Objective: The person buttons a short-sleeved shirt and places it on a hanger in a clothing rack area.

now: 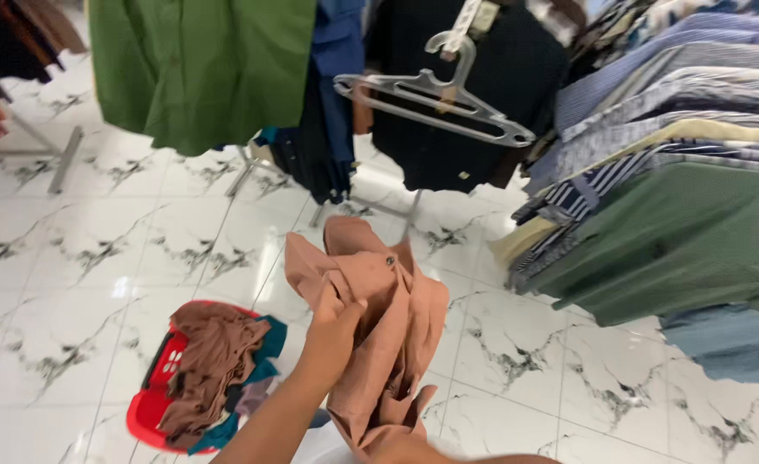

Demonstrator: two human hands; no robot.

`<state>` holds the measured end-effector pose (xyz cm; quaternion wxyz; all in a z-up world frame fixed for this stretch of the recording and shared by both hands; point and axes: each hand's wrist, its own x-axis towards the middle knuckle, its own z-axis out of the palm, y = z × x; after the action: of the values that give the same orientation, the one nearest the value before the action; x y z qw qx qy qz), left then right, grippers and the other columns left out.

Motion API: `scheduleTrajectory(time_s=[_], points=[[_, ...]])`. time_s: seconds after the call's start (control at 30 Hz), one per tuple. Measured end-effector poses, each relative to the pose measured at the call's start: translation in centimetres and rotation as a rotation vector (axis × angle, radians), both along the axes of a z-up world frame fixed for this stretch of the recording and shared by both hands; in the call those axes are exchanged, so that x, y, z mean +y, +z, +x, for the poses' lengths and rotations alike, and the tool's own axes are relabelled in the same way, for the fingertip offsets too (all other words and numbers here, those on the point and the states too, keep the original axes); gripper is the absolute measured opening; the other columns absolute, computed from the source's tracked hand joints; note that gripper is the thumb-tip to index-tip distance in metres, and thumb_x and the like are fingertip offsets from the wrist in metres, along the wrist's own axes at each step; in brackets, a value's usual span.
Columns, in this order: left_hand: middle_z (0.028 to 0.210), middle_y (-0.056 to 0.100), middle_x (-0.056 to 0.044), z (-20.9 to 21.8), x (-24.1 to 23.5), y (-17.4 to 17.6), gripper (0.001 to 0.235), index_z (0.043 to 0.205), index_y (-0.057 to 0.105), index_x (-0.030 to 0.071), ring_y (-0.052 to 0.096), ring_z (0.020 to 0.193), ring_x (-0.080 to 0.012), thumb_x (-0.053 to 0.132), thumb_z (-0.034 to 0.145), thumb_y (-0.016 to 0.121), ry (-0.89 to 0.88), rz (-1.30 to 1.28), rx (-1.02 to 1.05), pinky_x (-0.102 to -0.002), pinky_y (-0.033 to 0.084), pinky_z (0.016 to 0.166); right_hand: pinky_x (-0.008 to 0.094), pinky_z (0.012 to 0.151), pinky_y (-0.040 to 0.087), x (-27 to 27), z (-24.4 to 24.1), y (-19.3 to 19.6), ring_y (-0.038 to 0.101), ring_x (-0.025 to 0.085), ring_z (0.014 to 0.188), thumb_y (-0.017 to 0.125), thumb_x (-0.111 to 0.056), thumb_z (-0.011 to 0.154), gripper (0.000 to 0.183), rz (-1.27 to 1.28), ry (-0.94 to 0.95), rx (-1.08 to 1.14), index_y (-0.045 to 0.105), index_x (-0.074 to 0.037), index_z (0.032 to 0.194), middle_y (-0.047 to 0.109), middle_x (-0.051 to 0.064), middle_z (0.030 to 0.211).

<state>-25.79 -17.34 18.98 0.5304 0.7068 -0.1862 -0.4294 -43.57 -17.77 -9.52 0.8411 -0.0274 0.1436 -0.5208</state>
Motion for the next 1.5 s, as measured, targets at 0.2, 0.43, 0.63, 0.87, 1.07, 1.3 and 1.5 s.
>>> scheduleTrajectory(time_s=[0.2, 0.43, 0.63, 0.87, 1.07, 1.3, 1.5], points=[[0.110, 0.071, -0.014, -5.8, 0.1, 0.8, 0.047, 0.132, 0.049, 0.012, 0.067, 0.096, -0.0201, -0.006, 0.089, 0.055, -0.254, -0.375, 0.496, -0.033, 0.056, 0.082, 0.048, 0.114, 0.038, -1.9, -3.6, 28.9, 0.004, 0.040, 0.161, 0.062, -0.053, 0.093, 0.079, -1.404, 0.244, 1.343, 0.031, -0.010, 0.150, 0.037, 0.020, 0.149], [0.151, 0.046, -0.011, -5.2, -0.4, 3.1, 0.090, 0.159, 0.013, 0.018, 0.049, 0.136, -0.0183, 0.008, 0.085, 0.062, -0.727, -0.570, 0.616, -0.032, 0.046, 0.104, 0.034, 0.075, 0.052, -1.5, -3.4, 28.0, 0.059, 0.020, 0.090, 0.067, -0.015, 0.088, 0.040, -0.653, 0.182, 1.565, 0.046, -0.009, 0.121, 0.055, 0.010, 0.106], [0.090, 0.043, 0.003, -3.4, -3.0, 1.8, 0.044, 0.124, 0.028, 0.016, 0.041, 0.081, -0.0081, 0.010, 0.094, 0.060, -0.766, -0.212, 0.121, -0.025, 0.035, 0.070, 0.029, 0.078, 0.056, -0.4, -3.7, 27.5, 0.068, 0.014, 0.084, 0.070, -0.015, 0.091, 0.012, -0.654, 0.158, 1.556, 0.064, -0.011, 0.100, 0.067, 0.000, 0.094], [0.067, 0.033, 0.003, -1.1, -5.3, 5.3, 0.023, 0.064, 0.036, 0.013, 0.029, 0.064, -0.0116, -0.002, 0.079, 0.046, -1.331, -0.387, -0.218, -0.029, 0.024, 0.062, 0.051, 0.127, 0.028, -2.0, -7.0, 30.1, 0.038, 0.033, 0.153, 0.069, -0.012, 0.092, 0.059, -1.141, -0.267, 1.784, 0.049, -0.012, 0.147, 0.049, 0.008, 0.156], [0.095, 0.079, -0.007, 1.3, -6.6, 2.7, 0.040, 0.107, 0.084, 0.014, 0.071, 0.081, -0.0215, -0.003, 0.081, 0.059, -1.501, -0.411, -0.308, -0.041, 0.056, 0.074, 0.048, 0.098, 0.050, -3.1, -10.6, 23.1, 0.067, 0.024, 0.109, 0.079, -0.001, 0.080, 0.037, -0.785, 0.530, 1.385, 0.074, -0.002, 0.117, 0.079, 0.016, 0.112], [0.087, 0.076, -0.014, 2.0, -6.2, 4.9, 0.030, 0.096, 0.080, 0.006, 0.072, 0.079, -0.0260, -0.005, 0.078, 0.059, -1.476, -0.296, -0.303, -0.041, 0.056, 0.073, 0.037, 0.073, 0.051, -2.2, -10.1, 24.1, 0.060, 0.017, 0.084, 0.085, -0.013, 0.081, 0.018, -0.756, 0.496, 1.008, 0.070, -0.003, 0.082, 0.070, 0.007, 0.083], [0.078, 0.063, -0.005, 1.1, -6.5, 4.1, 0.023, 0.090, 0.074, 0.008, 0.053, 0.069, -0.0134, -0.004, 0.079, 0.058, -1.436, -0.457, -0.241, -0.030, 0.050, 0.065, 0.029, 0.070, 0.052, -1.8, -8.0, 23.3, 0.064, 0.016, 0.082, 0.077, -0.049, 0.086, 0.058, -0.550, 0.371, 0.666, 0.048, -0.003, 0.109, 0.066, 0.009, 0.095]])
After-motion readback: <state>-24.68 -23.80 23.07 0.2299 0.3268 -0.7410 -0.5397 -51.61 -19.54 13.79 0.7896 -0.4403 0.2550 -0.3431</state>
